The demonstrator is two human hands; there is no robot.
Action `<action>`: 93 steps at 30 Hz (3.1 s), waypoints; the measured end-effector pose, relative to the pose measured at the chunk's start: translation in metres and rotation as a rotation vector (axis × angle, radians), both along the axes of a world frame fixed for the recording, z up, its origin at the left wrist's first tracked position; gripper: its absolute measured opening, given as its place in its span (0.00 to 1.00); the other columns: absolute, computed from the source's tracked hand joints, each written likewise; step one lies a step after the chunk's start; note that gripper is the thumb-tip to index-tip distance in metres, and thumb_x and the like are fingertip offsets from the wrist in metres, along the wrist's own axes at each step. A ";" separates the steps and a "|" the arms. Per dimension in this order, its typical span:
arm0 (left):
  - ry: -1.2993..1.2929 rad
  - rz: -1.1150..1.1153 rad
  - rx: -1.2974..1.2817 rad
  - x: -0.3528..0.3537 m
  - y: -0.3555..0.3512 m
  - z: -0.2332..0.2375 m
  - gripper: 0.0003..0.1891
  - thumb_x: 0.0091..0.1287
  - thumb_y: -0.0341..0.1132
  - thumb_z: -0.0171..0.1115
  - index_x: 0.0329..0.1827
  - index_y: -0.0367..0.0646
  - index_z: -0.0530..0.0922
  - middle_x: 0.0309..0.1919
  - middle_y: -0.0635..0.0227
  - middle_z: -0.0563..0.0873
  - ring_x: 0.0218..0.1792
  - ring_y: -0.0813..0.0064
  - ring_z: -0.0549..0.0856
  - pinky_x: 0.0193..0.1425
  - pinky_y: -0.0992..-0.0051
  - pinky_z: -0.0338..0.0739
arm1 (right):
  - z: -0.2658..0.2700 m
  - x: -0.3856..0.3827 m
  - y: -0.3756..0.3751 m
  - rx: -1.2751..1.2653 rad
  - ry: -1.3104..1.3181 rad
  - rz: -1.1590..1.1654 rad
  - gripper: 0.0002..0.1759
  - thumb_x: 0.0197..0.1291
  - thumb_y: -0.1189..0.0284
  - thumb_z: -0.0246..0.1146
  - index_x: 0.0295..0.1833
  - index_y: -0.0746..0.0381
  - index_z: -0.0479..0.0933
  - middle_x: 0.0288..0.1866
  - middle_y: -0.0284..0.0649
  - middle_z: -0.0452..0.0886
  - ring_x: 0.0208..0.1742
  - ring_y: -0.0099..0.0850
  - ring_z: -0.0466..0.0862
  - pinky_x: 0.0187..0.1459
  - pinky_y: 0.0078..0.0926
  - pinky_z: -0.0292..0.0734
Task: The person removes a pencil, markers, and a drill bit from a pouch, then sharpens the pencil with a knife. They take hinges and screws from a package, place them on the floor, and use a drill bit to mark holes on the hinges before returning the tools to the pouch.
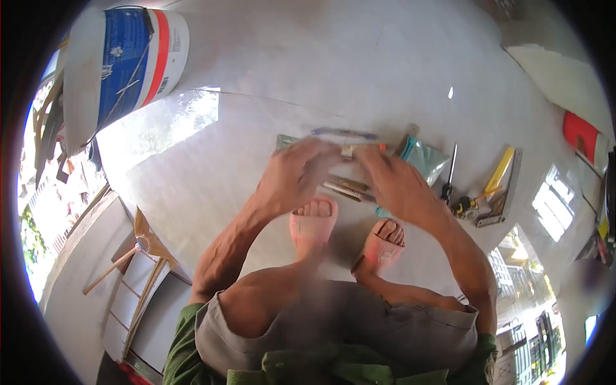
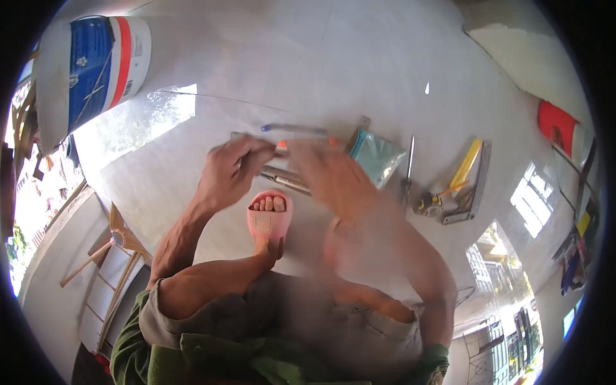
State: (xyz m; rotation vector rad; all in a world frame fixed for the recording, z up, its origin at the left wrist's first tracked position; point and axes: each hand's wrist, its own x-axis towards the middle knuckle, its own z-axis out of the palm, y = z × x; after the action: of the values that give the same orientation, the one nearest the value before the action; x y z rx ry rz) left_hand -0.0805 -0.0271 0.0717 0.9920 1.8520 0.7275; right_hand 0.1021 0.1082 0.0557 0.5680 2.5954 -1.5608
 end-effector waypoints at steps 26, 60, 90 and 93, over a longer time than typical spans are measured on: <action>-1.048 0.082 0.102 0.073 -0.018 0.026 0.14 0.74 0.27 0.59 0.60 0.37 0.80 0.45 0.63 0.88 0.40 0.77 0.86 0.42 0.78 0.76 | 0.114 0.100 -0.031 0.520 -0.130 0.020 0.24 0.58 0.75 0.65 0.61 0.64 0.71 0.35 0.40 0.74 0.38 0.39 0.81 0.38 0.36 0.73; -1.169 0.353 0.076 0.056 0.018 -0.048 0.08 0.78 0.35 0.58 0.49 0.40 0.80 0.35 0.70 0.84 0.37 0.81 0.82 0.38 0.81 0.76 | 0.040 0.127 -0.055 -0.231 -0.228 -0.560 0.12 0.78 0.69 0.52 0.56 0.67 0.72 0.29 0.38 0.75 0.29 0.24 0.73 0.34 0.25 0.72; -0.554 0.161 0.342 0.068 -0.002 0.038 0.07 0.80 0.29 0.50 0.48 0.34 0.74 0.46 0.59 0.84 0.40 0.78 0.86 0.42 0.77 0.80 | 0.018 0.129 -0.081 -0.804 0.061 -0.536 0.14 0.78 0.69 0.50 0.63 0.61 0.71 0.39 0.34 0.75 0.38 0.21 0.74 0.40 0.22 0.72; -0.499 0.129 0.350 0.067 -0.004 0.040 0.07 0.80 0.29 0.49 0.49 0.34 0.74 0.46 0.57 0.83 0.37 0.78 0.84 0.38 0.79 0.78 | 0.020 0.132 -0.078 -0.785 0.069 -0.497 0.15 0.78 0.68 0.50 0.64 0.60 0.71 0.39 0.33 0.74 0.38 0.20 0.72 0.39 0.21 0.71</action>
State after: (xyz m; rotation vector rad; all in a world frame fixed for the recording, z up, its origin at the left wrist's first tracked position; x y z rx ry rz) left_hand -0.0130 -0.0313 0.1121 0.8104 1.3847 1.2816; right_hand 0.2342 0.0298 0.0756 1.0991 1.6826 -2.5502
